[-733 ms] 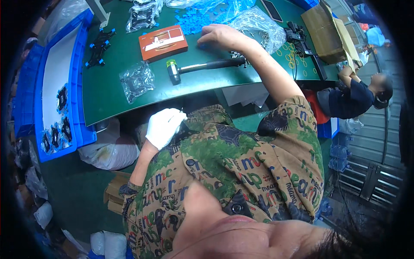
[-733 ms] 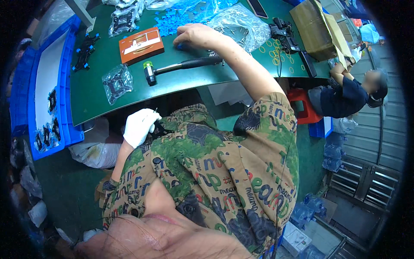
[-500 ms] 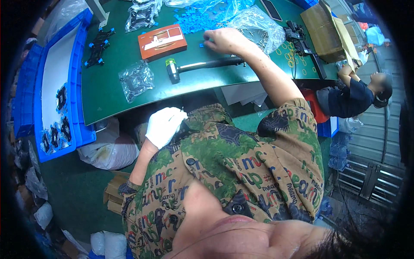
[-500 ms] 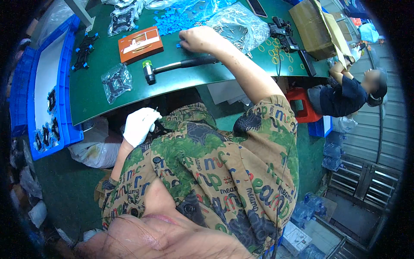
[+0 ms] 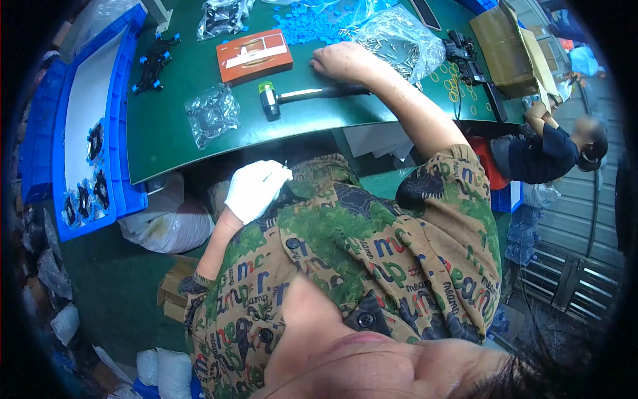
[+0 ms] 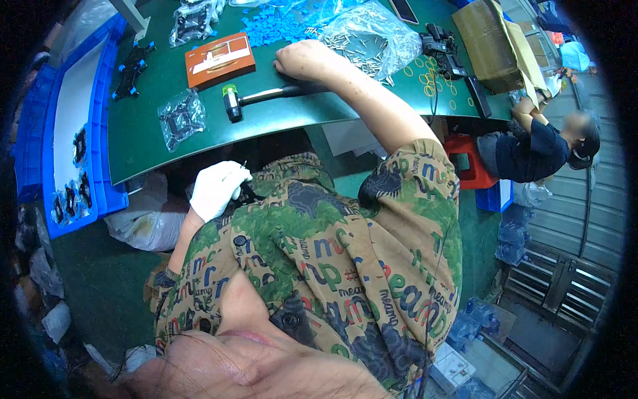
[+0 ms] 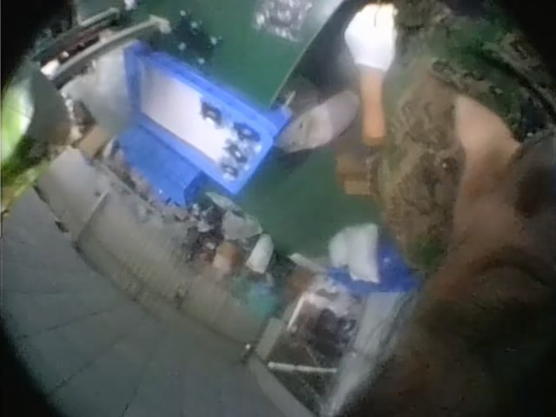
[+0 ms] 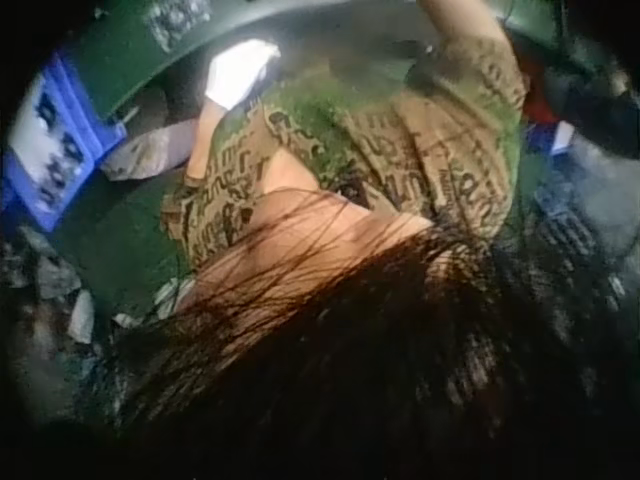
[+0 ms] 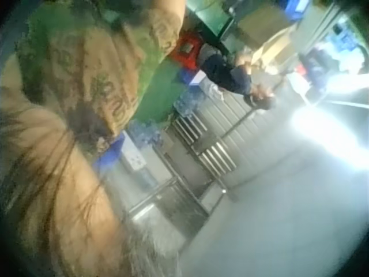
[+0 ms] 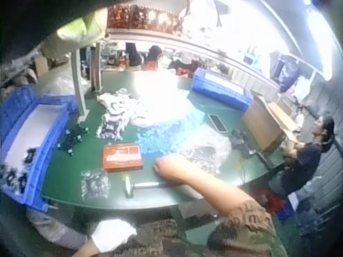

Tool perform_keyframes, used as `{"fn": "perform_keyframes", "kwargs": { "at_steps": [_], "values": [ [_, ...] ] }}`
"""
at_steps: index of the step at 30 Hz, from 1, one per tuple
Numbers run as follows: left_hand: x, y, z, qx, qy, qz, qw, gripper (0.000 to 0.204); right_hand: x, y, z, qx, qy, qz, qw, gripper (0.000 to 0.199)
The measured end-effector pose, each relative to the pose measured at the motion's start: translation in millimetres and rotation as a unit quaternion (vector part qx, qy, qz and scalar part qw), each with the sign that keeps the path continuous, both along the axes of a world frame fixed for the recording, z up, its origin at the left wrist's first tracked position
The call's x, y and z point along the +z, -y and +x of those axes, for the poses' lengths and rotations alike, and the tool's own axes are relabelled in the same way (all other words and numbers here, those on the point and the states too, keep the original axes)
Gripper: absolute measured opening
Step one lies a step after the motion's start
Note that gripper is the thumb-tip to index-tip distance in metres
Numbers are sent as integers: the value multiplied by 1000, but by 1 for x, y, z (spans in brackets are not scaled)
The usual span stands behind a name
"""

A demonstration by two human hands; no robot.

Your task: The person assembles small black plastic components by inserting blue plastic pieces and metal pins. They use a hammer to secure the pins into the components and place the finished items into a blue bin.

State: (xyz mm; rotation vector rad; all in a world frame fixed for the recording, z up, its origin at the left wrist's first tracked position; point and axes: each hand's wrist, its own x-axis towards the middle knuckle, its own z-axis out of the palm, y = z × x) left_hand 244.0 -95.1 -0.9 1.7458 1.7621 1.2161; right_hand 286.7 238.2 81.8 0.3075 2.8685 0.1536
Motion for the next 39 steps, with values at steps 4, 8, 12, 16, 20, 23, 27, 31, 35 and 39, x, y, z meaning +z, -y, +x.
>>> {"fn": "perform_keyframes", "kwargs": {
  "at_steps": [4, 8, 12, 16, 20, 23, 27, 31, 35, 39],
  "values": [
    [-5, 3, 1, -20, -22, 20, 999, 12, 15, 28, 22, 80, -53, -164, 982, 30],
    [-2, 7, 4, -35, -9, -14, 999, 14, 37, 86, 58, 129, -2, -374, 918, 33],
    [13, 2, 6, -8, 94, -112, 989, 15, 36, 113, 68, 118, 98, -436, 887, 34],
    [20, 0, 6, 6, 118, -144, 983, 22, 24, 116, 69, 121, 112, -439, 883, 35],
    [14, 0, 6, 3, 90, -109, 990, 22, 19, 118, 69, 131, 102, -430, 888, 38],
    [20, -1, 6, -1, 98, -124, 987, 21, 21, 119, 68, 134, 111, -431, 885, 37],
    [18, -1, 7, -8, 82, -105, 991, 20, 18, 121, 71, 130, 113, -436, 883, 38],
    [17, -3, 12, -21, 75, -106, 991, 21, 20, 126, 73, 129, 130, -434, 882, 38],
    [11, -1, 13, -11, 137, -137, 981, 22, 12, 126, 75, 114, 124, -453, 876, 40],
    [13, 0, 16, 3, 228, -170, 959, 19, -2, 120, 71, -76, 281, -652, 700, 44]
  ]
}}
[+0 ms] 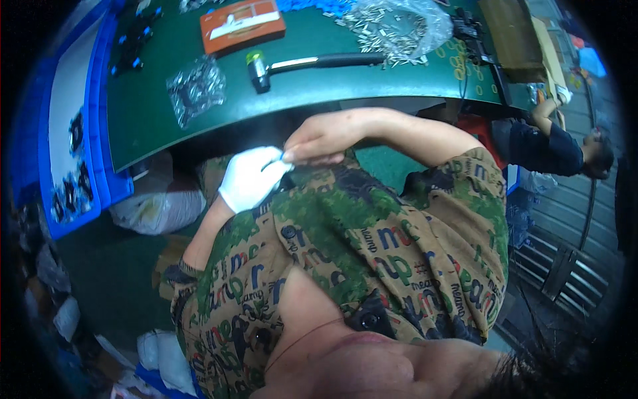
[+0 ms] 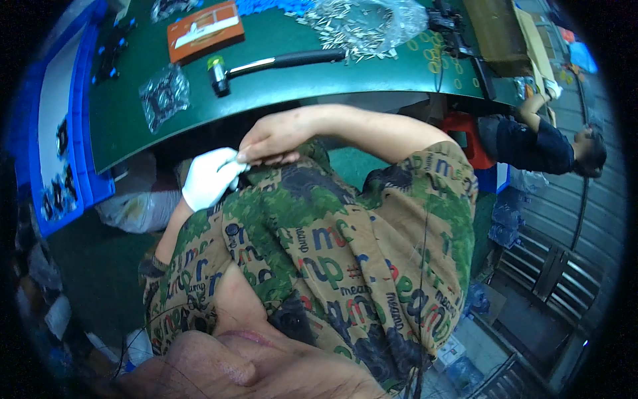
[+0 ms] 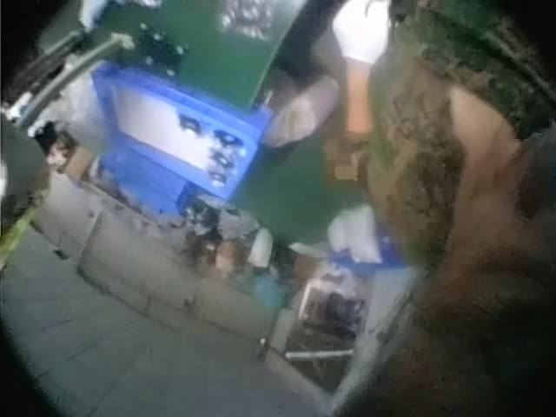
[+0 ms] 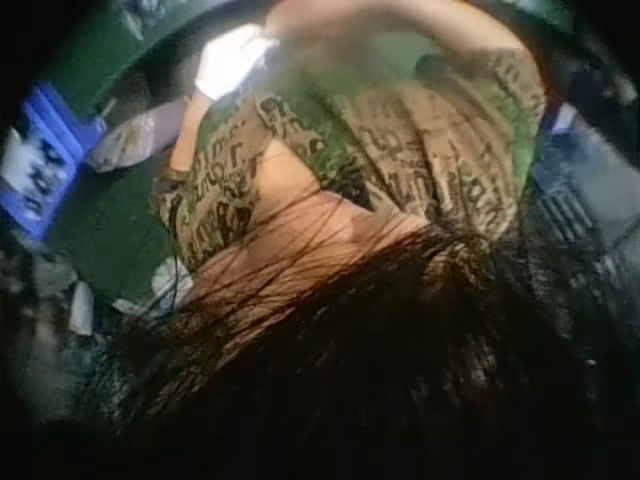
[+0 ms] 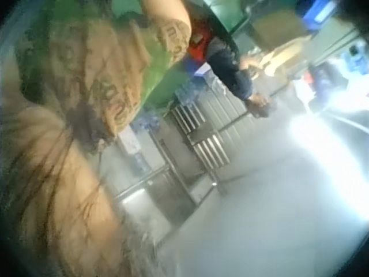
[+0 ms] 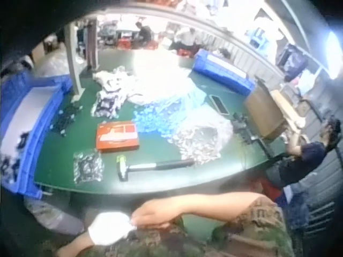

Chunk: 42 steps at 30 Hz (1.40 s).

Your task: The person assembles small black plastic components by inserting blue plastic pieces and metal pins. They use a hammer to secure the pins into the components and place the finished items into a blue bin.

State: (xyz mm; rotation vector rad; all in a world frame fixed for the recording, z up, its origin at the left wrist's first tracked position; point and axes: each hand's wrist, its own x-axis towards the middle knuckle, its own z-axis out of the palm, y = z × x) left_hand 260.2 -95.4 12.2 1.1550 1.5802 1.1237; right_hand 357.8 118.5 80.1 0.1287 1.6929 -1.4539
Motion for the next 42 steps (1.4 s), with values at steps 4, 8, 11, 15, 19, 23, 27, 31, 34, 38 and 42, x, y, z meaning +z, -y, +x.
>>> {"fn": "perform_keyframes", "kwargs": {
  "at_steps": [4, 8, 11, 15, 19, 23, 27, 31, 34, 38, 42],
  "values": [
    [6, 8, -15, -22, 275, -53, 960, 30, -7, 4, -4, -22, 33, -31, 999, 47],
    [17, 15, -29, -22, 233, -57, 971, 29, 3, -4, -4, -22, -167, 65, 984, 42],
    [8, 20, -47, -31, 240, -99, 965, 35, 15, -47, 0, -67, -370, 294, 879, 38],
    [9, 16, -47, 18, 347, 36, 937, 56, 10, -139, -1, -124, -411, 537, 726, 29],
    [18, 0, -42, 92, 324, 66, 939, 53, 6, -169, -6, -85, -384, 642, 658, 27],
    [16, -12, -30, 84, 186, 47, 978, 38, -14, -172, -18, -81, -418, 651, 628, 25],
    [20, -20, -17, 80, 188, 44, 978, 37, -16, -165, -26, -37, -429, 666, 609, 23],
    [13, -23, -17, 87, 206, 48, 974, 36, -16, -167, -21, -12, -414, 621, 666, 22],
    [8, -24, -17, 93, 229, 35, 968, 35, -16, -170, -17, -24, -404, 609, 682, 21],
    [13, -28, -13, 91, 174, 46, 979, 33, -14, -170, -20, -1, -412, 610, 677, 21],
    [9, -31, -14, 100, 172, 41, 979, 32, -10, -166, -18, -51, -458, 596, 657, 20]
  ]
}}
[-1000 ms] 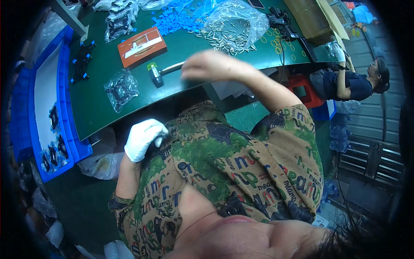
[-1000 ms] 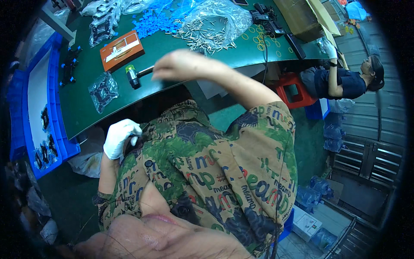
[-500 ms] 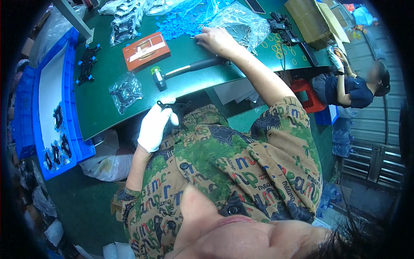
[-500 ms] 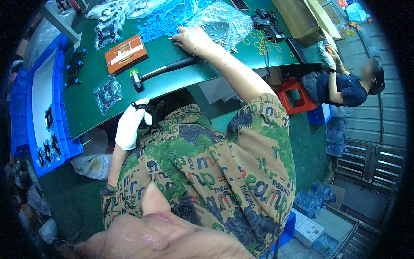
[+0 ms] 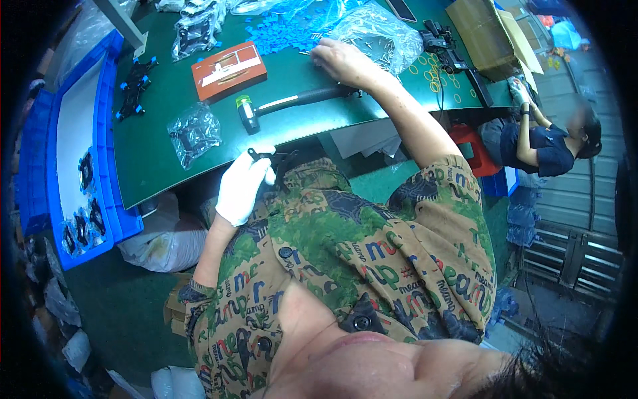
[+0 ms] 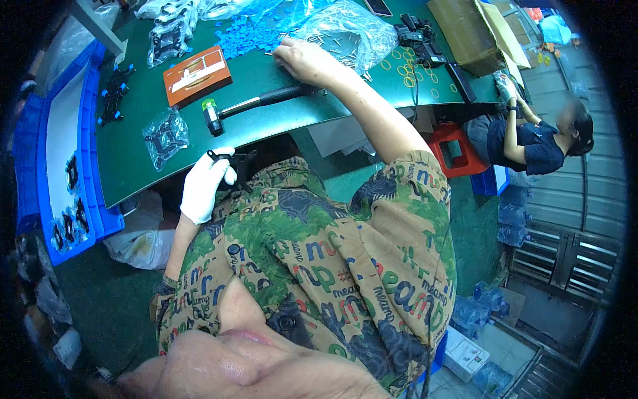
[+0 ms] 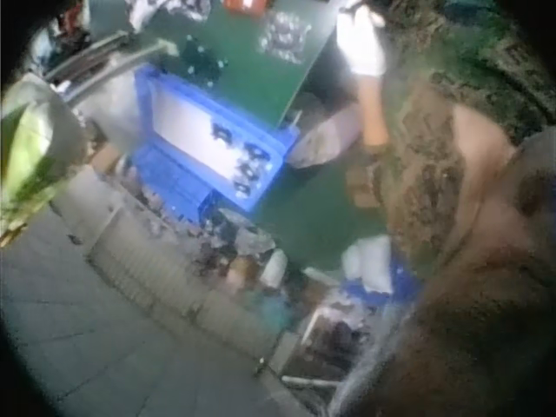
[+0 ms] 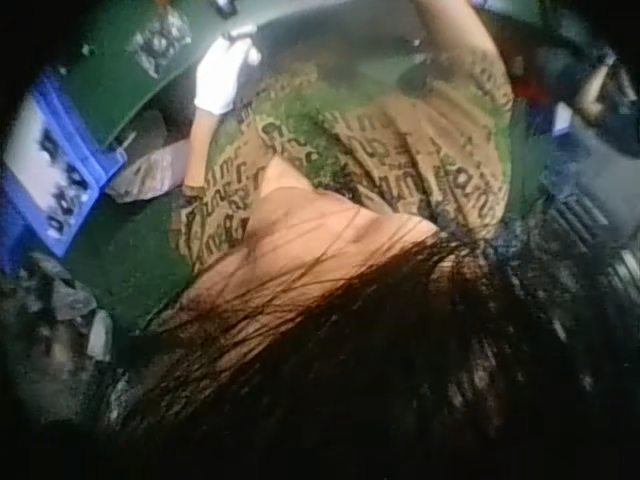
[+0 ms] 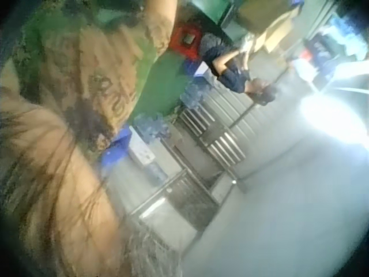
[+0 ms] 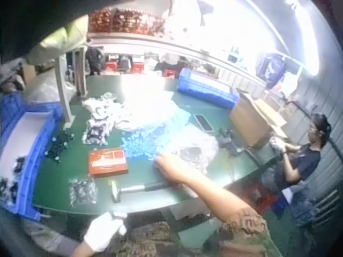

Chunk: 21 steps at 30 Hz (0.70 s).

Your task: The person assembles small black plastic components by inserting blue plastic pieces and metal pins. They use a hammer to secure the pins into the components and place the finished items into a blue bin.

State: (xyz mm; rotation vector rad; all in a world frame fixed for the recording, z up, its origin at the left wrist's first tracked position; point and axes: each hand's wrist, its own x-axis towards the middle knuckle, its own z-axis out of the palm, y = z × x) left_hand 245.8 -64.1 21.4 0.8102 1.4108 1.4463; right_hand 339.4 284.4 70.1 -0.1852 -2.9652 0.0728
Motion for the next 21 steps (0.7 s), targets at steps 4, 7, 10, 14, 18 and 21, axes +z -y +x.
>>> {"fn": "perform_keyframes", "kwargs": {
  "at_steps": [4, 7, 10, 14, 18, 21],
  "values": [
    [-1, -1, -2, 15, -39, -16, 999, 29, 1, 15, 1, 17, -91, -117, 989, 18],
    [11, -2, 1, 46, -82, -22, 995, 25, 20, 69, 5, 64, -56, -319, 944, 17],
    [17, -9, -1, 44, -183, -71, 980, 23, 31, 123, 14, 117, 20, -489, 864, 18],
    [6, -10, -1, 53, -274, -47, 959, 24, 28, 150, 12, 150, 33, -458, 875, 17],
    [16, -8, -2, 35, -267, -85, 959, 22, 17, 153, 8, 153, 34, -457, 876, 16],
    [6, -6, -2, 41, -271, -69, 959, 24, 14, 157, 6, 156, 16, -427, 891, 14]
  ]
}}
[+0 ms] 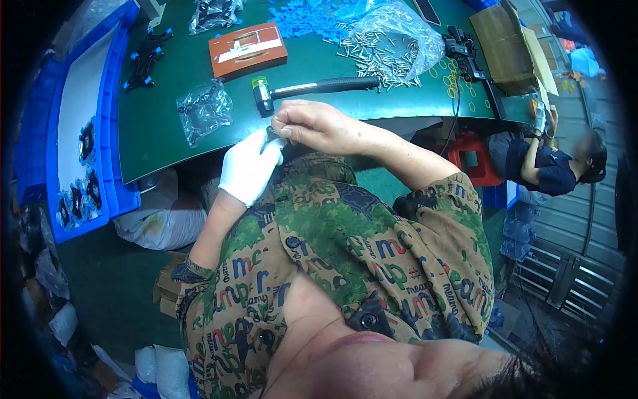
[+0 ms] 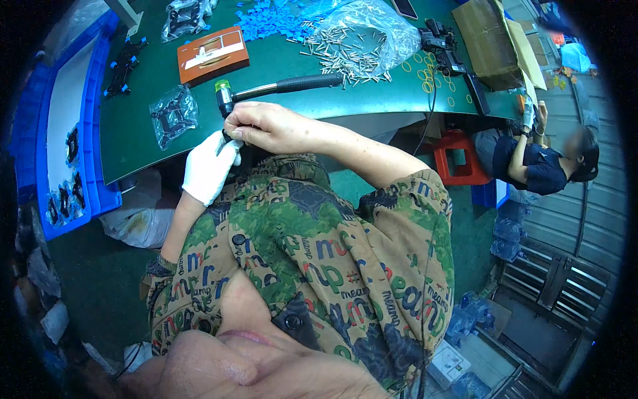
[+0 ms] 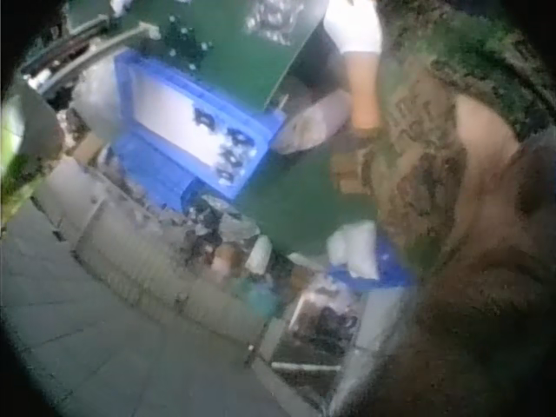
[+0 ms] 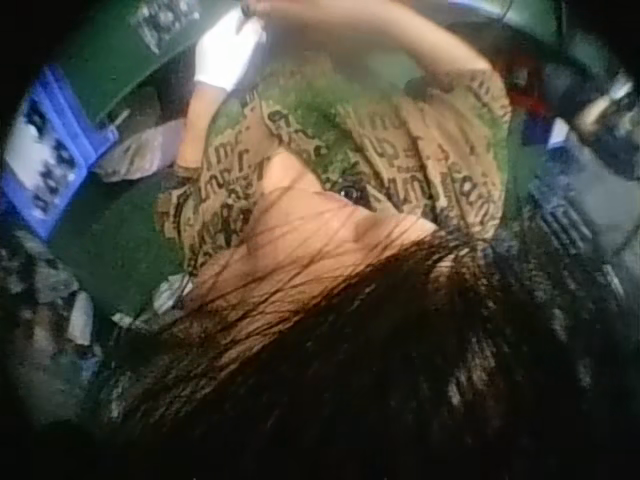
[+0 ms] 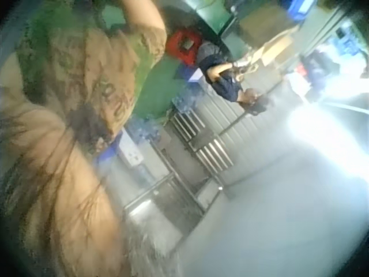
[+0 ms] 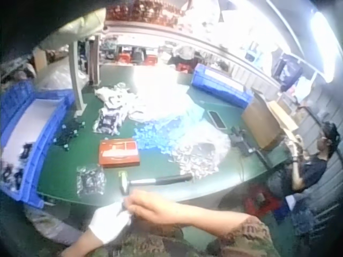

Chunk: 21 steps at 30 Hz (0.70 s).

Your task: The person assembles small black plastic components by inserting blue plastic pieces and metal pins. They use a hammer to secure the pins into the components and place the finished items into a blue bin.

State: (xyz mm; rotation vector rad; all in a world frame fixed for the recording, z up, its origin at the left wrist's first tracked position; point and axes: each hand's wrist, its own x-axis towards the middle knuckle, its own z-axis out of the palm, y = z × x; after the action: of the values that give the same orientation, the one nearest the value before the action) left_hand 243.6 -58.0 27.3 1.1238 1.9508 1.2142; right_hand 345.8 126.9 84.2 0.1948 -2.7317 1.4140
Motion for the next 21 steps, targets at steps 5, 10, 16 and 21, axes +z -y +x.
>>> {"fn": "perform_keyframes", "kwargs": {
  "at_steps": [5, 10, 16, 21],
  "values": [
    [6, 0, 0, 6, 20, -18, 1000, 25, -8, 10, 2, -38, -53, 57, 996, 12],
    [3, 3, 1, -22, -38, 7, 999, 22, -8, 23, 2, -83, -76, 142, 983, 12],
    [5, 16, 0, -39, 237, -39, 970, 27, -15, 9, 4, -12, -42, 126, 991, 25],
    [-4, 22, 1, -63, 284, -29, 956, 28, -28, 6, 7, 46, -104, 222, 968, 32]
  ]
}}
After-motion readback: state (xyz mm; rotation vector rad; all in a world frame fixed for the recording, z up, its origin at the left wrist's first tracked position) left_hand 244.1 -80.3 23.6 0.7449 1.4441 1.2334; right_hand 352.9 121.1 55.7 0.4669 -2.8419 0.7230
